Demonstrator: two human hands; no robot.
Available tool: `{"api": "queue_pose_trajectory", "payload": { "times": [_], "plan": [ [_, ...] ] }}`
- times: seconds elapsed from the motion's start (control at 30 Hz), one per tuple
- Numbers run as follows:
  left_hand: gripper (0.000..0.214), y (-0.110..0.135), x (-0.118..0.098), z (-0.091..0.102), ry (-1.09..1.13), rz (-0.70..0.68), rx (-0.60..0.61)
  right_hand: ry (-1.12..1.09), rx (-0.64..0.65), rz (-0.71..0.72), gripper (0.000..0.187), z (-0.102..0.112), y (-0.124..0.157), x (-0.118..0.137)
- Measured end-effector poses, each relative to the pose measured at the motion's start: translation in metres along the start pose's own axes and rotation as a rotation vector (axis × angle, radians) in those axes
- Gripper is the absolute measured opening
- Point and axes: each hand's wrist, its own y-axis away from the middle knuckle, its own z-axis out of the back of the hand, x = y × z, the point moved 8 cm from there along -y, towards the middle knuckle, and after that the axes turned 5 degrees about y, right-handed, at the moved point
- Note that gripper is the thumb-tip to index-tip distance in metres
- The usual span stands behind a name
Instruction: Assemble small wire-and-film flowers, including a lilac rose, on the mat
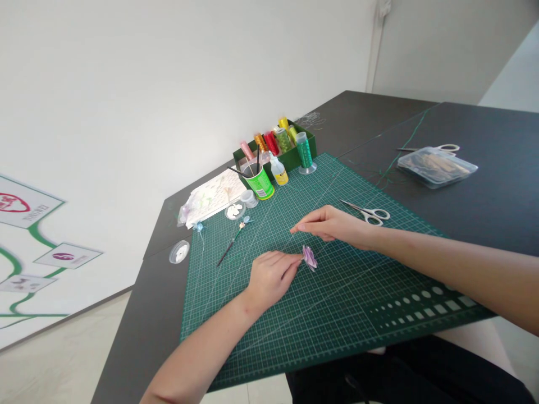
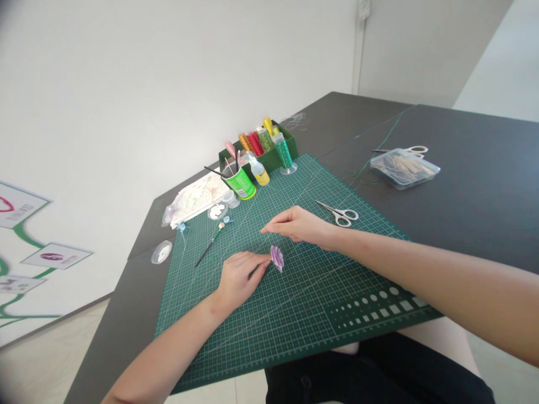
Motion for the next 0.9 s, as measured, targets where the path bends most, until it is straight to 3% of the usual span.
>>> {"api": "queue_pose_trajectory", "payload": {
  "times": [0.33,0.5,0.7,0.9],
  "plan": [
    [0.016,0.002,0.001,0.004,0.023,0.043,-0.029,0.068,0.044,-0.056,0.049,-0.002,-0.001,-0.006],
    [0.019,0.004,0.008,0.009,0.014,0.154,-0.082,0.174,0.059,-0.045,0.044,-0.003,-0.004,-0.009],
    [0.010,0.007,0.026,0.012,0.151,0.352,-0.143,0.332,0.130,0.119,0.035,-0.008,-0.009,-0.002],
    [0.009,0.009,0.037,0.010,0.159,0.456,-0.149,0.251,0.276,0.126,0.036,-0.020,0.001,0.005]
  ]
}}
